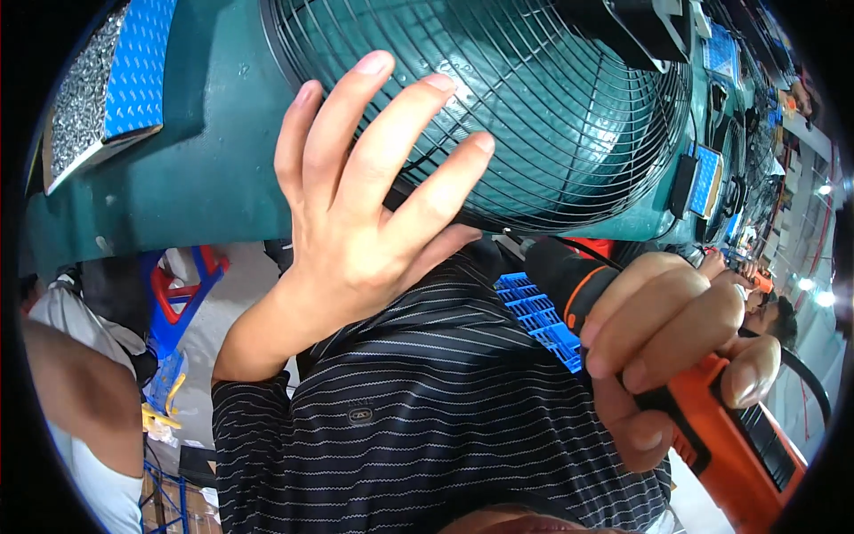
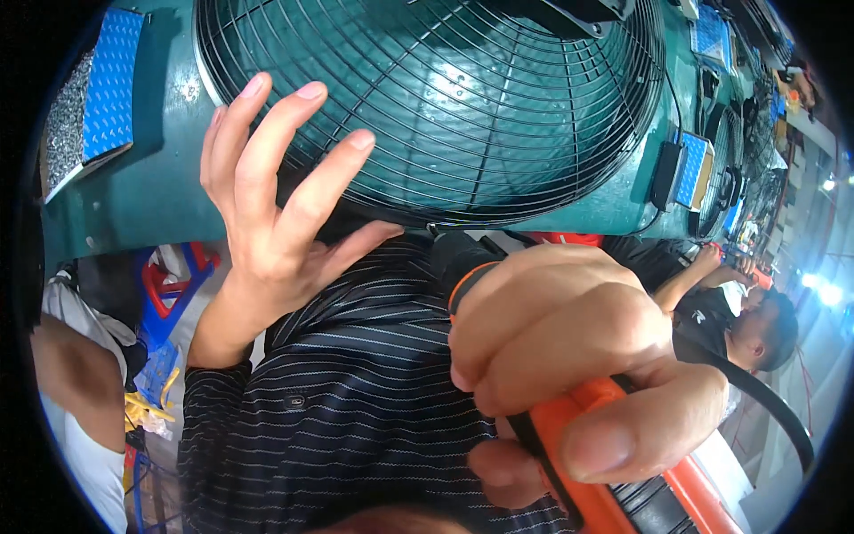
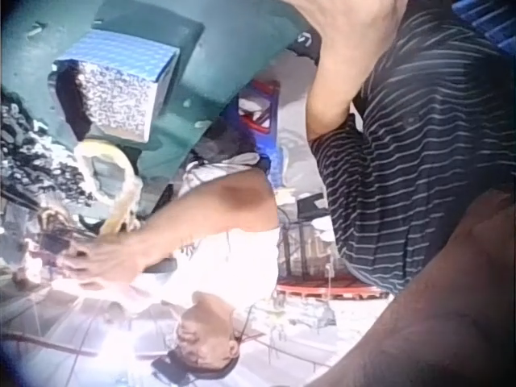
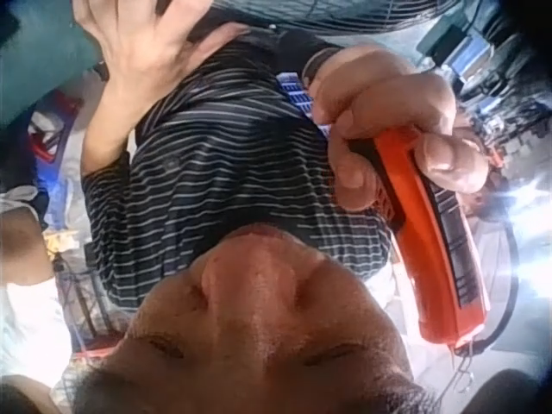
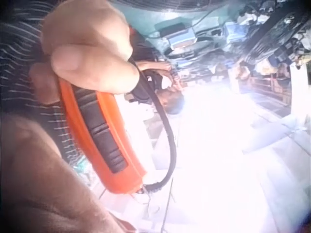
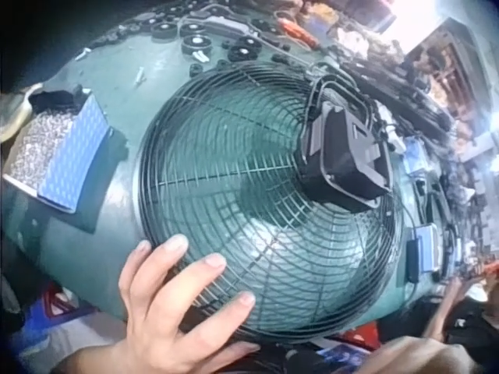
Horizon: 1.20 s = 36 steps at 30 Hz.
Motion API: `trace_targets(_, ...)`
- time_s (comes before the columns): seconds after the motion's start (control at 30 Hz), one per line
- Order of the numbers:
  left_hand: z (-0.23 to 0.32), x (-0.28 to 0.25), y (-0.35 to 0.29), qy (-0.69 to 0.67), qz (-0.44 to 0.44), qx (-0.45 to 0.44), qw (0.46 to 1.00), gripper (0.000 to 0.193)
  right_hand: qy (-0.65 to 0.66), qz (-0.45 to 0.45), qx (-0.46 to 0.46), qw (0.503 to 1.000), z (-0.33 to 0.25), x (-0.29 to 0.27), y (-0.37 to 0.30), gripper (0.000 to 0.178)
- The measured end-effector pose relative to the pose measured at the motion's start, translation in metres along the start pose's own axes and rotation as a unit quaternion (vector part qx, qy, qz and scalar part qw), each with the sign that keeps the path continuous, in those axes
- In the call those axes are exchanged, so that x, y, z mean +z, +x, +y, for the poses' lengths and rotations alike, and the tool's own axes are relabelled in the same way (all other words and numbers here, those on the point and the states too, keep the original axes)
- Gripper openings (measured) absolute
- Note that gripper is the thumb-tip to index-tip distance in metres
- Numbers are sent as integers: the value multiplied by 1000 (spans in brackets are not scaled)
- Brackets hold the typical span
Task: Assembling industrial fan components at a workstation using an electric screwdriver.
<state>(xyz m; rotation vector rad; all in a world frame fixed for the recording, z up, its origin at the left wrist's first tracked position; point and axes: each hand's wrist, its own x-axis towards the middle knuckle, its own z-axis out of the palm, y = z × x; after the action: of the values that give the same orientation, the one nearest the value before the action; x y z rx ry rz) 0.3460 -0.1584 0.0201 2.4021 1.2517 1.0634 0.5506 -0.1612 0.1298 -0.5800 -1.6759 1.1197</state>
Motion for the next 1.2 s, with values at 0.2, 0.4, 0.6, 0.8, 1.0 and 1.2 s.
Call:
trace_targets(0.2, -2, 1, -4, 3, 18, -10, 1000, 66, 39, -33, 22, 998, 2, -7, 1, 57)
trace_targets(0.4, -1, 2, -4, 3, 18, -10, 1000, 66, 29, -38, 24, 999, 4, -6, 2, 56)
trace_targets(0.6, -1, 2, -4, 6, 12, -7, 1000, 70, 37, -50, 25, 998, 4, -14, 4, 54)
trace_targets(0.8, 1, 0, -6, 21, 12, -6, 1000, 72, 127, -127, 69, 981, 9, -30, 9, 59)
trace_targets(1.0, -16, -12, 15, -77, 42, -23, 996, 81, 199, -69, -24, 977, -5, -57, -10, 57)
trace_targets(1.2, -67, -14, 72, -311, 122, -299, 894, 72, 49, 412, 154, 897, -23, -87, -81, 41)
